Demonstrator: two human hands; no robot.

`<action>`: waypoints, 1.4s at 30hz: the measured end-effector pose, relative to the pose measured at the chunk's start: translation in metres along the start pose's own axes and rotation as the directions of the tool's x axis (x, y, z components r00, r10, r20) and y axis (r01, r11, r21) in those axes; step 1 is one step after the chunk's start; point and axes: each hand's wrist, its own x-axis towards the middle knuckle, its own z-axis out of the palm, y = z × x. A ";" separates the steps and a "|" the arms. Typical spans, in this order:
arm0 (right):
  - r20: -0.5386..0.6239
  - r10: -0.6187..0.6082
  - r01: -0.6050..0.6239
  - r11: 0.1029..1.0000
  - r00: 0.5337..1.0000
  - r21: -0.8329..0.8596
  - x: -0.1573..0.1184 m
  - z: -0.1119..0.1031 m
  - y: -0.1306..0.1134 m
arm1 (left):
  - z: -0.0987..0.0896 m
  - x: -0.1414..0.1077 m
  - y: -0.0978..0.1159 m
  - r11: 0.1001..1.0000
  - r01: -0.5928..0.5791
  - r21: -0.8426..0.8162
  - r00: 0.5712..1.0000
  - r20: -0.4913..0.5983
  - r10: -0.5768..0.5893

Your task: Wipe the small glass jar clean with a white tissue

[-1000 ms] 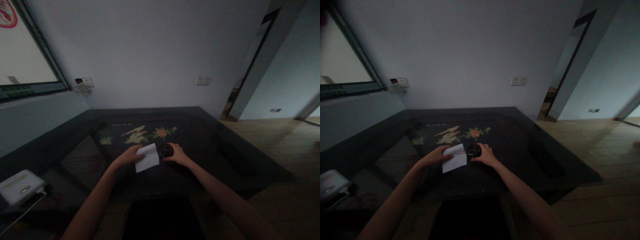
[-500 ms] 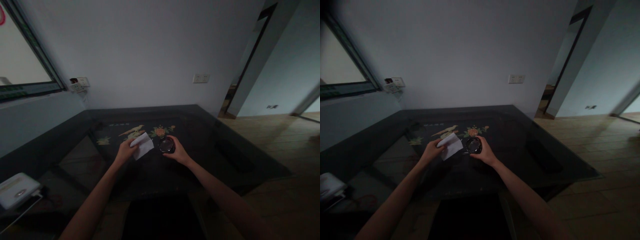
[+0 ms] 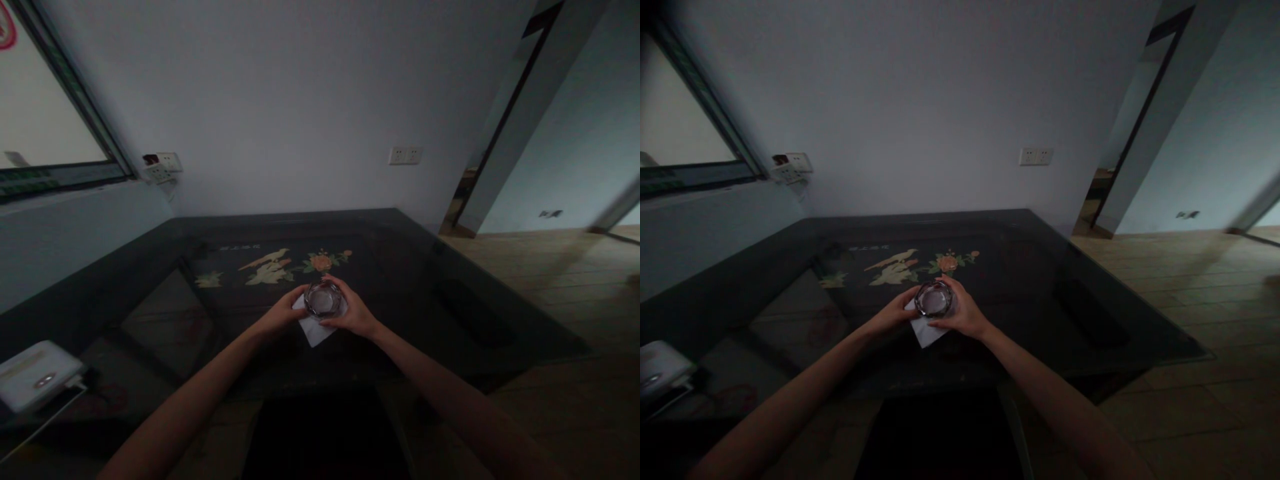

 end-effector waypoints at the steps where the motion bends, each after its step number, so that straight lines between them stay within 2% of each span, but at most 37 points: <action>1: -0.011 -0.015 0.015 1.000 1.000 -0.005 0.000 0.000 0.000 | 0.001 -0.002 0.003 0.998 -0.011 -0.059 0.999 0.032 0.013; 3: -0.039 -0.051 0.051 0.999 0.998 -0.004 0.002 0.000 -0.001 | 0.003 -0.006 0.012 0.990 -0.065 -0.122 0.995 0.071 0.074; 5: -0.056 -0.080 0.081 0.997 0.995 0.000 0.003 -0.001 -0.003 | 0.009 -0.008 0.021 0.987 -0.124 -0.101 0.988 0.079 0.132; 10: -0.011 -0.139 0.138 0.989 0.990 -0.061 0.007 -0.006 -0.004 | 0.027 -0.004 0.032 0.962 -0.267 0.057 0.959 -0.081 0.271; 17: 0.112 -0.210 0.230 0.949 0.971 -0.215 0.011 -0.015 -0.001 | 0.032 -0.003 0.022 0.954 -0.292 0.066 0.933 -0.199 0.299; 19: 0.070 -0.150 0.159 0.973 0.986 -0.164 0.011 -0.016 0.001 | 0.031 -0.004 0.022 0.950 -0.304 0.070 0.925 -0.219 0.311; 21: -0.039 0.014 -0.015 1.000 0.999 -0.004 0.010 -0.017 0.003 | 0.030 -0.005 0.022 0.941 -0.322 0.102 0.905 -0.259 0.338; 22: -0.069 0.126 -0.118 0.986 0.990 0.114 0.009 -0.017 0.004 | 0.029 -0.005 0.023 0.934 -0.332 0.135 0.888 -0.288 0.358; 24: 0.005 0.326 -0.306 0.883 0.945 0.355 0.007 -0.015 0.005 | 0.029 -0.006 0.024 0.912 -0.350 0.215 0.851 -0.334 0.405; 25: 0.080 0.384 -0.377 0.811 0.920 0.448 0.006 -0.014 0.004 | 0.029 -0.006 0.025 0.901 -0.360 0.242 0.836 -0.345 0.426; 27: 0.183 0.421 -0.446 0.696 0.888 0.562 0.005 -0.010 0.002 | 0.030 -0.007 0.026 0.887 -0.381 0.261 0.821 -0.346 0.454; 29: 0.157 0.426 -0.424 0.656 0.891 0.625 0.005 -0.006 0.000 | 0.031 -0.007 0.026 0.885 -0.390 0.256 0.823 -0.333 0.459; 35: -0.029 0.433 -0.295 0.661 0.901 0.690 0.006 -0.004 -0.005 | 0.033 -0.006 0.019 0.877 -0.409 0.252 0.834 -0.288 0.471; 39: -0.123 0.430 -0.226 0.672 0.894 0.705 0.007 -0.008 -0.011 | 0.036 -0.006 0.014 0.911 -0.378 0.165 0.871 -0.271 0.410; 42: -0.241 0.448 -0.155 0.682 0.861 0.714 0.009 -0.013 -0.009 | 0.038 -0.009 0.012 0.945 -0.324 0.047 0.914 -0.242 0.326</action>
